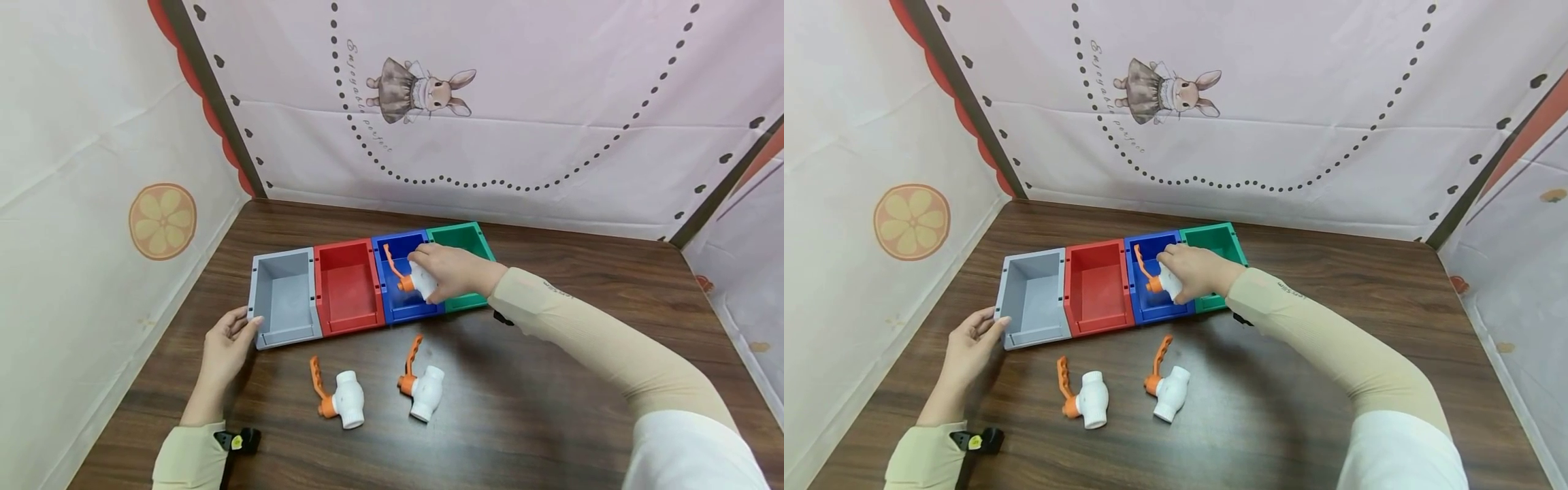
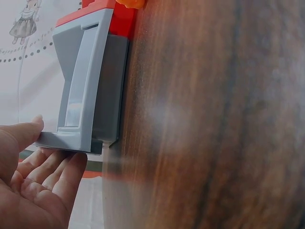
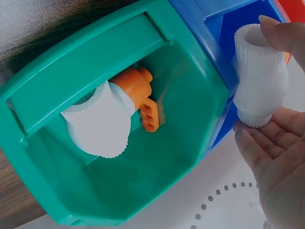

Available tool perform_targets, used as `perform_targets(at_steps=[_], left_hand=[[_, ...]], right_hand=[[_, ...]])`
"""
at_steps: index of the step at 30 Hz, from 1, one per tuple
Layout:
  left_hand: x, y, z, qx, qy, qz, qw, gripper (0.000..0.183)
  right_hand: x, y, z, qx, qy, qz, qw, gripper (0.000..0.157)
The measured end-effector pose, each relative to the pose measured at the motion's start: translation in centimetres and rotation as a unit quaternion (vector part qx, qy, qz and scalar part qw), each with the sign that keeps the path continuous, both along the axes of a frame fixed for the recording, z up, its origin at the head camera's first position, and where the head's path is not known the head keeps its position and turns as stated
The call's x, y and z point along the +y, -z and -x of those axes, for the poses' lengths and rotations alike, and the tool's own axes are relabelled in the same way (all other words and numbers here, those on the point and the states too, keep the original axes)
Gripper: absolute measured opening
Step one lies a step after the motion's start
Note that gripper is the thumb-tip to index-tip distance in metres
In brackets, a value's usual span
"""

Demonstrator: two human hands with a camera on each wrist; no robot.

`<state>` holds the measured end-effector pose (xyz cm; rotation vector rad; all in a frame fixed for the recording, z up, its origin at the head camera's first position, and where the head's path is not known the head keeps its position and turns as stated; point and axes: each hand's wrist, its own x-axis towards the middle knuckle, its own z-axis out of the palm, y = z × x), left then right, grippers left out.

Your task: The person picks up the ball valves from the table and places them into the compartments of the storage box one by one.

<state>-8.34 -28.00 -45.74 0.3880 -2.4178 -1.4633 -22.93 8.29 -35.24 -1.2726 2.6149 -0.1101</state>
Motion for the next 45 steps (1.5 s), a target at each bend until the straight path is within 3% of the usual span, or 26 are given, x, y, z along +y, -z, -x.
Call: perform_targets(at_steps=[25,45], left_hand=[[0.0,0.0,0.1,-0.015,0.000,-0.011,0.9998,0.040],[0.0,0.0,-0.2,-0.012,0.001,-0.013,0.9998,0.040]], right_hand=[[-1.1,1.4,1.5,-0.031,0.004,-0.036,0.999,0.078],[-1.9,2.1,2.2,-0.004,-0.007,-0.094,0.996,0.079]])
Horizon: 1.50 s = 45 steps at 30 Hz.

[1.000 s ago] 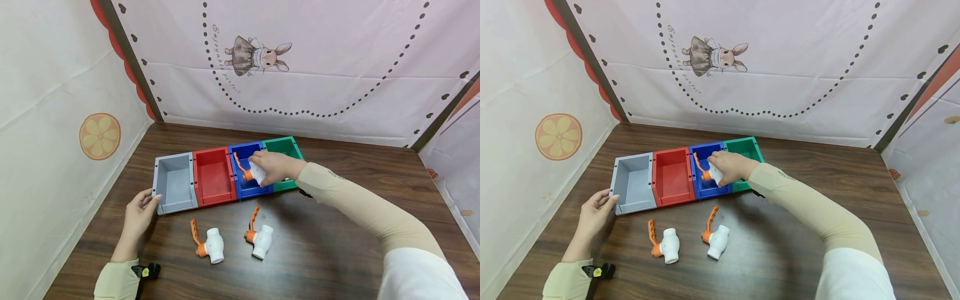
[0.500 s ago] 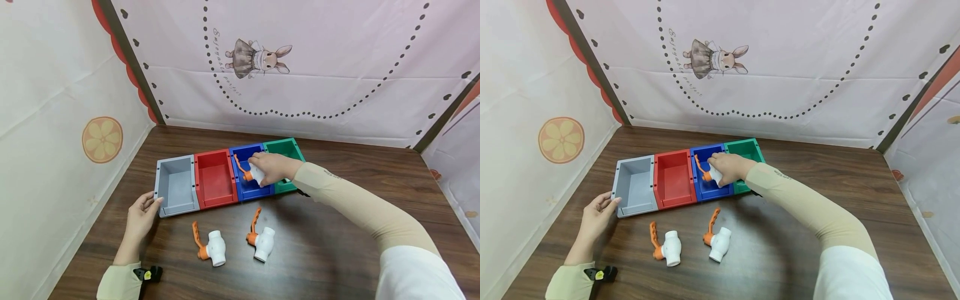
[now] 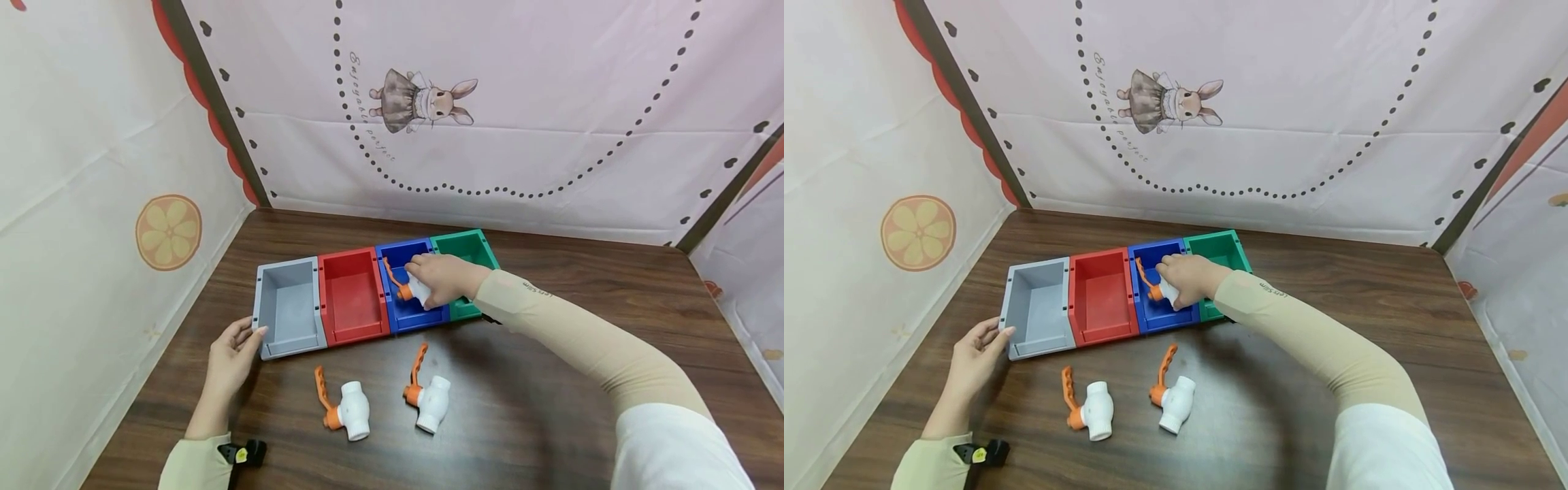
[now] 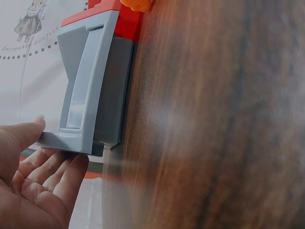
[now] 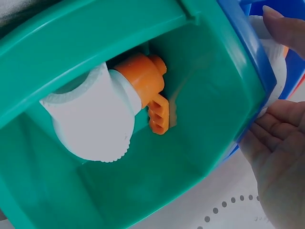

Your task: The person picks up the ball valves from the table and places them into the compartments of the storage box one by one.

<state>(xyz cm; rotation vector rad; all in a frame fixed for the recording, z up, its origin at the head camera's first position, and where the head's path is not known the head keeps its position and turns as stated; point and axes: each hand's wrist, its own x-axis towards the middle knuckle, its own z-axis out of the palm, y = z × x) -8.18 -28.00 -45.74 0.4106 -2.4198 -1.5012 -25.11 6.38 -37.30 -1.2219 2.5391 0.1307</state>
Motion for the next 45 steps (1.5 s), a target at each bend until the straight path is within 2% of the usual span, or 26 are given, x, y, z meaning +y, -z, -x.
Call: perform_targets(at_steps=[10,27,39,45], left_hand=[[0.0,0.1,0.0,-0.010,-0.003,0.000,0.9999,0.041],[-0.2,0.3,0.1,-0.002,0.001,-0.005,1.0000,0.041],[0.0,0.1,0.1,0.006,-0.006,-0.006,0.9999,0.038],[0.1,0.2,0.1,0.012,-0.011,-0.009,0.9998,0.036]], right_hand=[[-0.4,0.5,0.1,0.020,-0.008,-0.024,0.999,0.079],[-0.9,1.1,0.2,0.026,-0.012,-0.042,0.999,0.077],[-1.2,1.5,0.3,0.036,-0.023,-0.065,0.997,0.073],[-1.5,1.6,0.3,0.031,-0.015,-0.075,0.997,0.072]])
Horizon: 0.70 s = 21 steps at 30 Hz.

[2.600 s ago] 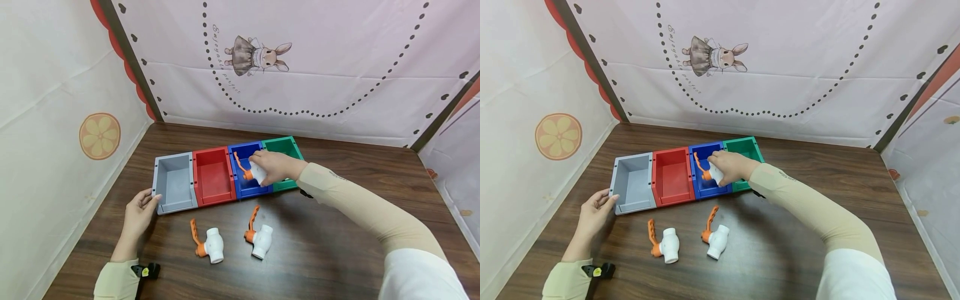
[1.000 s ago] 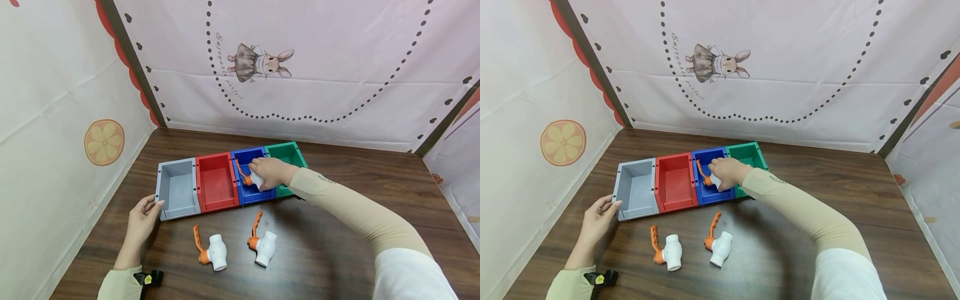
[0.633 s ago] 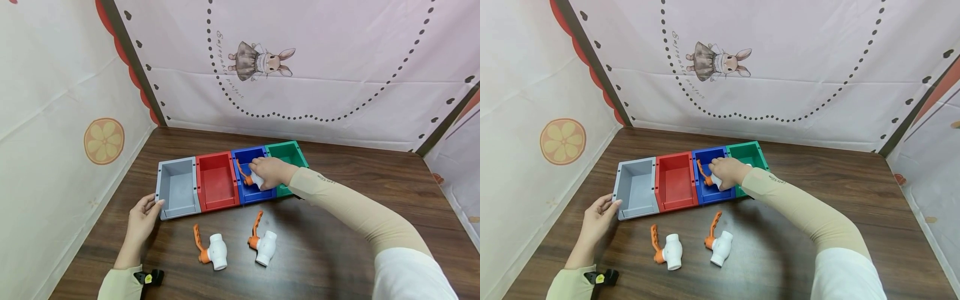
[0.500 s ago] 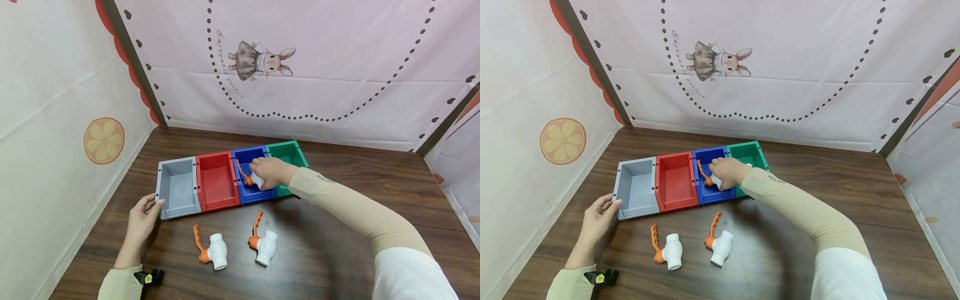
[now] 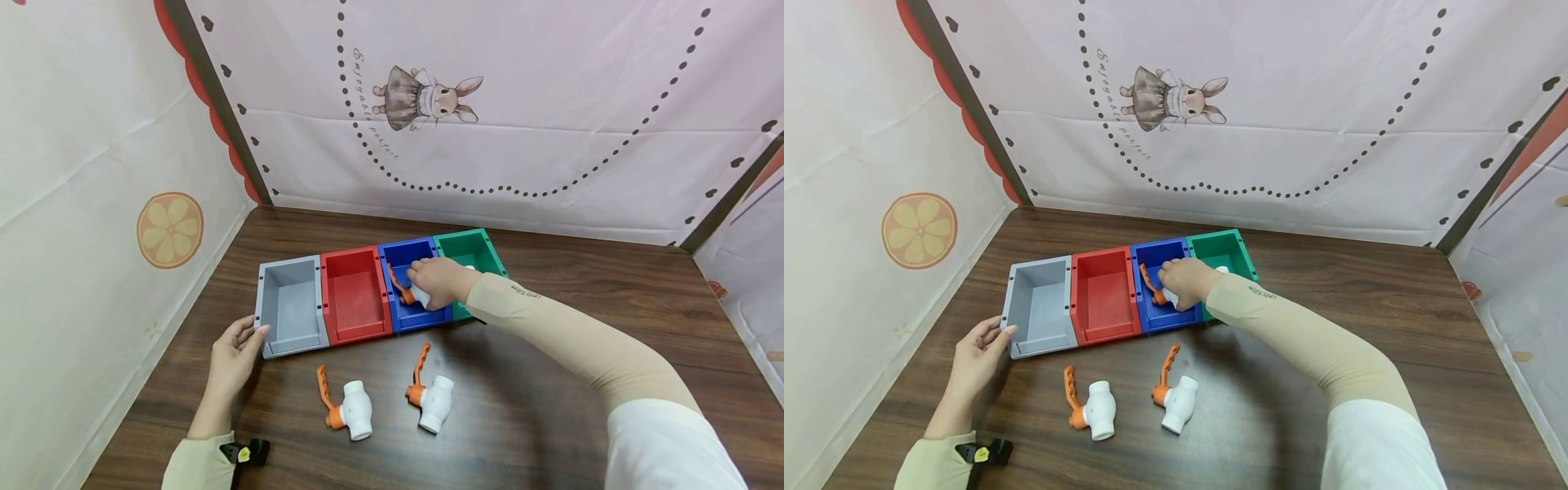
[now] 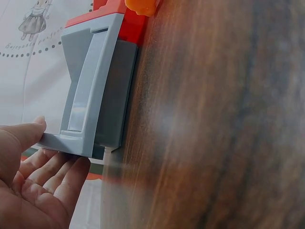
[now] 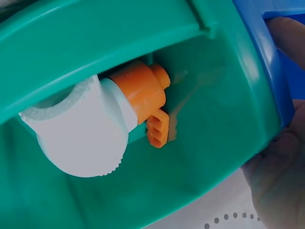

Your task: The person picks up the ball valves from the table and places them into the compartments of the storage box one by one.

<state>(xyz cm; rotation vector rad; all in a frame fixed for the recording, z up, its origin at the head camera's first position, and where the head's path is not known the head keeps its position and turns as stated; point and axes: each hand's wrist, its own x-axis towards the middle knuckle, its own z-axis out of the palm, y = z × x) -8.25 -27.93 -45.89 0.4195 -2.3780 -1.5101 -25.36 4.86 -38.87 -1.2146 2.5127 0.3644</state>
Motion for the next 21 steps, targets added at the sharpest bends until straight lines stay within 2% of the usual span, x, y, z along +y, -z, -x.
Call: perform_targets(at_steps=[9,15,21], left_hand=[[0.03,0.11,0.08,0.000,-0.001,-0.006,1.0000,0.036],[-0.06,-0.06,0.00,-0.012,0.001,-0.006,0.9999,0.040],[0.03,-0.08,0.04,-0.008,0.002,-0.008,0.9999,0.038]], right_hand=[[-0.49,-0.27,-0.20,0.005,0.009,-0.021,1.000,0.071],[-0.52,-0.29,-0.24,0.009,0.004,-0.021,1.000,0.070],[-0.50,-0.25,-0.20,0.000,0.015,-0.023,1.000,0.070]])
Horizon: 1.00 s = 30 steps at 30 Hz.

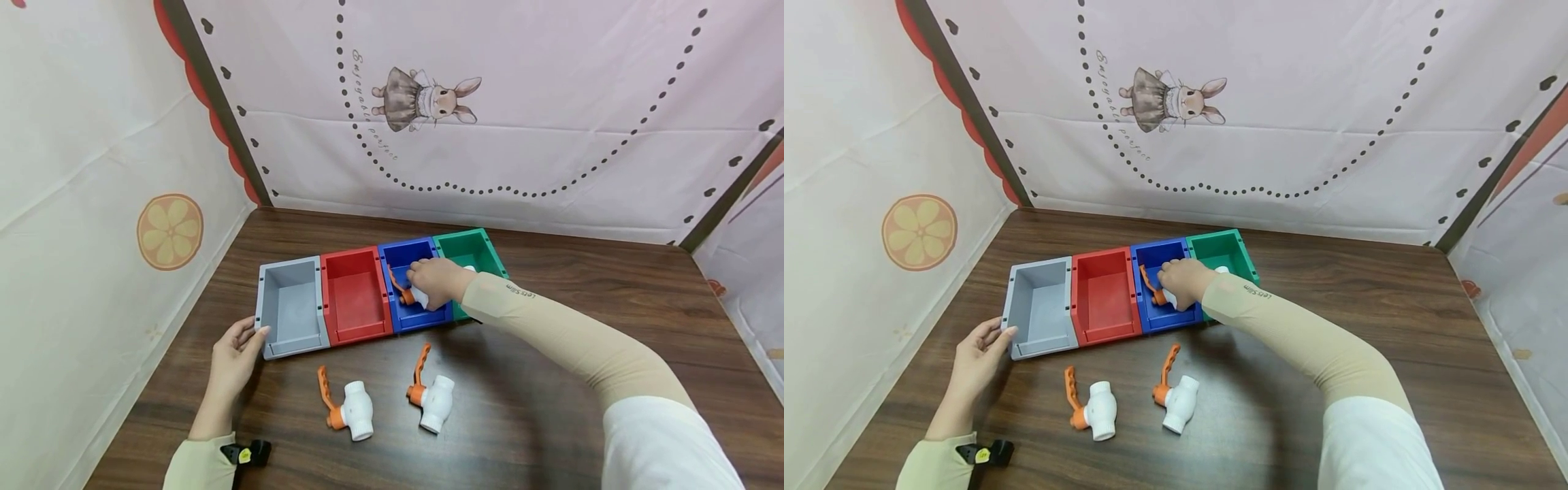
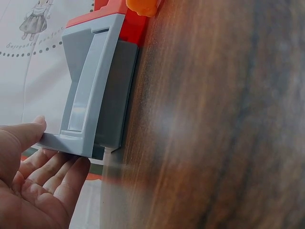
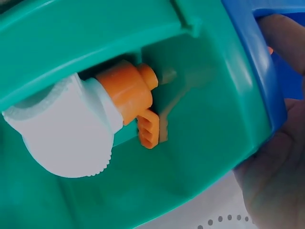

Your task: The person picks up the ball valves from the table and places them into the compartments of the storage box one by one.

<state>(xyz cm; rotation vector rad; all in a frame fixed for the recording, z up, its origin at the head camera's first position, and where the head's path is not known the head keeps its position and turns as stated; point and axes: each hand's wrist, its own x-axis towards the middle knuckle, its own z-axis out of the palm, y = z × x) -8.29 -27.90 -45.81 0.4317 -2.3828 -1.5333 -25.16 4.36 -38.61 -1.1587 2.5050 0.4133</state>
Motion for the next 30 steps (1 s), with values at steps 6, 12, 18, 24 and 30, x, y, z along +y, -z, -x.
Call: perform_targets(at_steps=[6,12,18,24,30], left_hand=[[0.1,-0.1,0.1,0.007,0.000,0.004,1.0000,0.037],[0.2,-0.4,0.1,0.006,0.001,0.003,1.0000,0.037],[0.2,-0.4,0.1,0.004,0.001,0.003,1.0000,0.037],[0.3,-0.3,0.1,0.002,0.000,0.003,1.0000,0.038],[0.2,-0.1,-0.1,0.005,-0.008,-0.007,0.9999,0.036]], right_hand=[[0.2,-0.1,-0.1,0.004,-0.001,-0.009,1.000,0.071],[0.4,-0.2,-0.2,0.004,-0.001,-0.004,1.000,0.070],[0.6,-0.6,-0.2,-0.017,0.009,0.022,1.000,0.070],[0.9,-0.5,-0.2,-0.026,0.010,0.062,0.998,0.069],[1.2,-0.5,-0.4,-0.036,0.019,0.101,0.994,0.073]])
